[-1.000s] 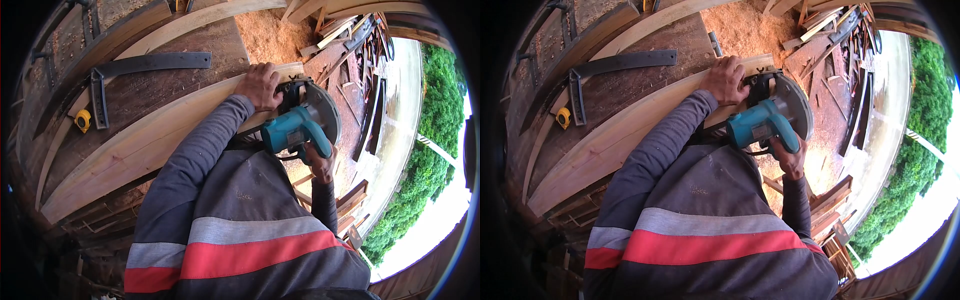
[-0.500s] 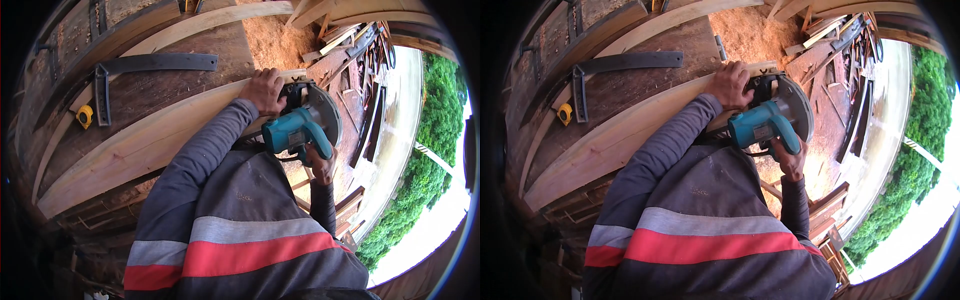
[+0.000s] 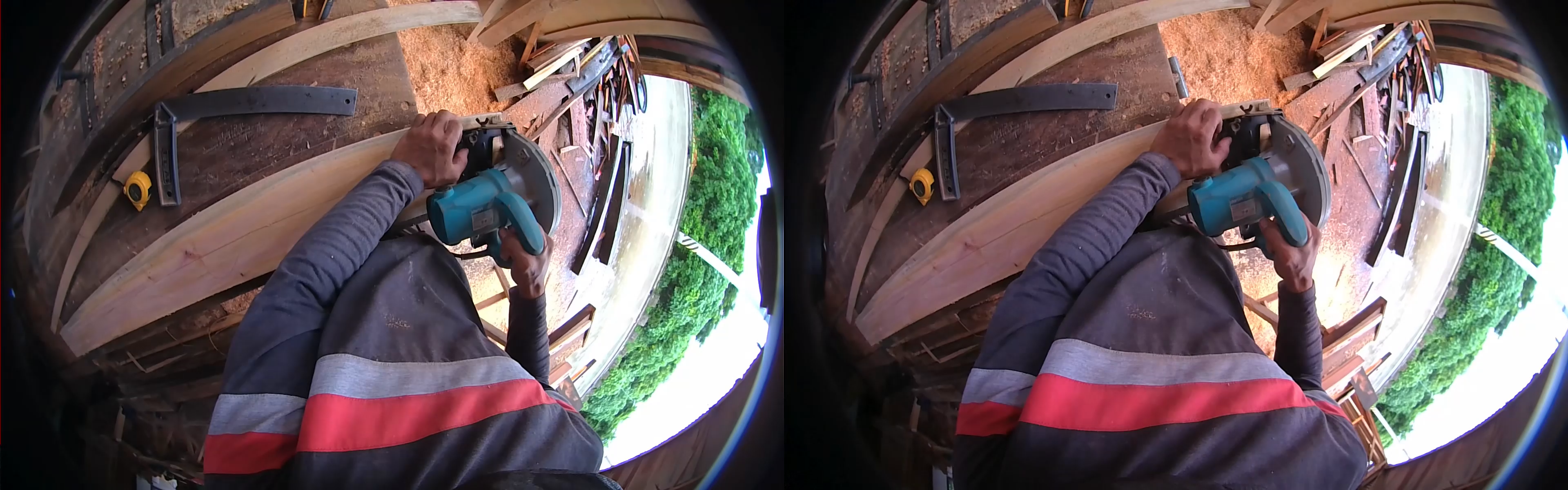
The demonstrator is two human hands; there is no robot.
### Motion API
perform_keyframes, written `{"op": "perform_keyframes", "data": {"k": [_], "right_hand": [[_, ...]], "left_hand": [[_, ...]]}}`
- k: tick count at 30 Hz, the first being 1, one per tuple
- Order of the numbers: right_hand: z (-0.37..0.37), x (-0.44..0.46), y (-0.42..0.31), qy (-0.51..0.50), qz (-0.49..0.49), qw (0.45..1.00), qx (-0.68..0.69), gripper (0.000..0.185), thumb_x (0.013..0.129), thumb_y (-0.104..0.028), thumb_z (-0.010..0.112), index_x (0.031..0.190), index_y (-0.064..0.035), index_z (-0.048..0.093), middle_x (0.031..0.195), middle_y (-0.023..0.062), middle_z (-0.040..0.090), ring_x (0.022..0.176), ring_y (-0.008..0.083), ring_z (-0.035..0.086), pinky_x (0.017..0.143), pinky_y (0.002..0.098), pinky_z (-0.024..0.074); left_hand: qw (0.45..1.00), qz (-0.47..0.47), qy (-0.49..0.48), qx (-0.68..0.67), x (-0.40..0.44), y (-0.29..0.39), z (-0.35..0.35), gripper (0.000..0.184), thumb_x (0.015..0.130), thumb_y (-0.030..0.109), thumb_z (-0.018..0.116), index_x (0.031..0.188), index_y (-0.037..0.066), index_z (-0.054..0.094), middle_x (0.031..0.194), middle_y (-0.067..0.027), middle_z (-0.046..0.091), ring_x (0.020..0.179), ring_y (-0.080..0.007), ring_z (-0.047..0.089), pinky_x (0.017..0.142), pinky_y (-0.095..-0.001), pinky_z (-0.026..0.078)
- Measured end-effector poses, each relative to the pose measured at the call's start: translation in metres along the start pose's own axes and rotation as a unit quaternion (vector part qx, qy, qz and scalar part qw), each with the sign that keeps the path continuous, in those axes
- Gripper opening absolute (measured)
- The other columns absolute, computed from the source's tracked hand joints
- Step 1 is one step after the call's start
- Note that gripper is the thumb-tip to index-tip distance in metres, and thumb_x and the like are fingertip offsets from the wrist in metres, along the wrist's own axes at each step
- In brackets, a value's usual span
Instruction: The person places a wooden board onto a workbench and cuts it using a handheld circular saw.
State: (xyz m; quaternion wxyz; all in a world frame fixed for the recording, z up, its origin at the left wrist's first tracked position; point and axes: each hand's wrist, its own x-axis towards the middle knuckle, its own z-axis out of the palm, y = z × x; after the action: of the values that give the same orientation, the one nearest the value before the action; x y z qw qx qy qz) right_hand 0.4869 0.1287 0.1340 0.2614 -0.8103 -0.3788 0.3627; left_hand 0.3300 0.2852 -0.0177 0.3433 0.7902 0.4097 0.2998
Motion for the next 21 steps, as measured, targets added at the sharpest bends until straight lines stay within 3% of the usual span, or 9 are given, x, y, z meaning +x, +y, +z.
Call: {"op": "perform_keyframes", "data": {"k": [4, 6, 13, 18, 21], "right_hand": [[0.005, 0.002, -0.007, 0.008, -0.028, 1.000, 0.003, 0.019, 0.079, -0.013, 0.074, 0.090, 0.0006, 0.067, 0.066, -0.0003, 0.059, 0.054, 0.0079, 0.052, 0.050, 0.0254, 0.0406], [0.006, 0.003, -0.009, 0.015, -0.022, 1.000, 0.012, 0.019, 0.079, -0.013, 0.074, 0.091, 0.0005, 0.067, 0.066, -0.0004, 0.059, 0.054, 0.0077, 0.052, 0.049, 0.0252, 0.0403], [0.008, 0.008, -0.011, 0.017, -0.019, 1.000, 0.009, 0.019, 0.079, -0.012, 0.074, 0.091, 0.0004, 0.068, 0.067, 0.0000, 0.060, 0.055, 0.0074, 0.053, 0.049, 0.0250, 0.0401], [0.008, 0.010, -0.013, 0.019, -0.027, 0.999, -0.010, 0.019, 0.079, -0.013, 0.074, 0.092, -0.0001, 0.069, 0.065, -0.0001, 0.059, 0.054, 0.0076, 0.053, 0.050, 0.0253, 0.0405], [0.008, 0.012, -0.013, 0.017, -0.028, 0.999, -0.012, 0.021, 0.079, -0.013, 0.074, 0.094, 0.0003, 0.069, 0.067, 0.0005, 0.060, 0.055, 0.0079, 0.054, 0.051, 0.0256, 0.0415]], "left_hand": [[0.998, -0.013, 0.037, -0.048, 0.000, -0.001, 0.001, 0.028, 0.078, 0.021, 0.073, 0.091, 0.005, 0.053, 0.103, -0.0133, 0.059, 0.097, -0.0320, 0.063, 0.087, -0.0422, 0.049], [0.991, -0.074, 0.039, -0.100, 0.002, 0.000, 0.000, 0.025, 0.081, 0.018, 0.071, 0.094, 0.005, 0.054, 0.099, -0.0147, 0.060, 0.091, -0.0345, 0.064, 0.081, -0.0433, 0.051], [0.982, -0.062, 0.061, -0.166, 0.005, -0.011, 0.006, 0.021, 0.082, 0.015, 0.068, 0.094, 0.005, 0.054, 0.091, -0.0169, 0.063, 0.086, -0.0378, 0.065, 0.079, -0.0462, 0.052], [0.973, -0.085, 0.059, -0.207, 0.006, -0.011, 0.001, 0.018, 0.084, 0.015, 0.067, 0.090, 0.004, 0.054, 0.078, -0.0180, 0.064, 0.075, -0.0404, 0.065, 0.070, -0.0487, 0.052], [0.969, -0.089, 0.030, -0.226, 0.006, -0.011, -0.007, 0.019, 0.089, 0.017, 0.066, 0.093, 0.002, 0.054, 0.083, -0.0166, 0.066, 0.082, -0.0363, 0.067, 0.072, -0.0441, 0.052]]}}
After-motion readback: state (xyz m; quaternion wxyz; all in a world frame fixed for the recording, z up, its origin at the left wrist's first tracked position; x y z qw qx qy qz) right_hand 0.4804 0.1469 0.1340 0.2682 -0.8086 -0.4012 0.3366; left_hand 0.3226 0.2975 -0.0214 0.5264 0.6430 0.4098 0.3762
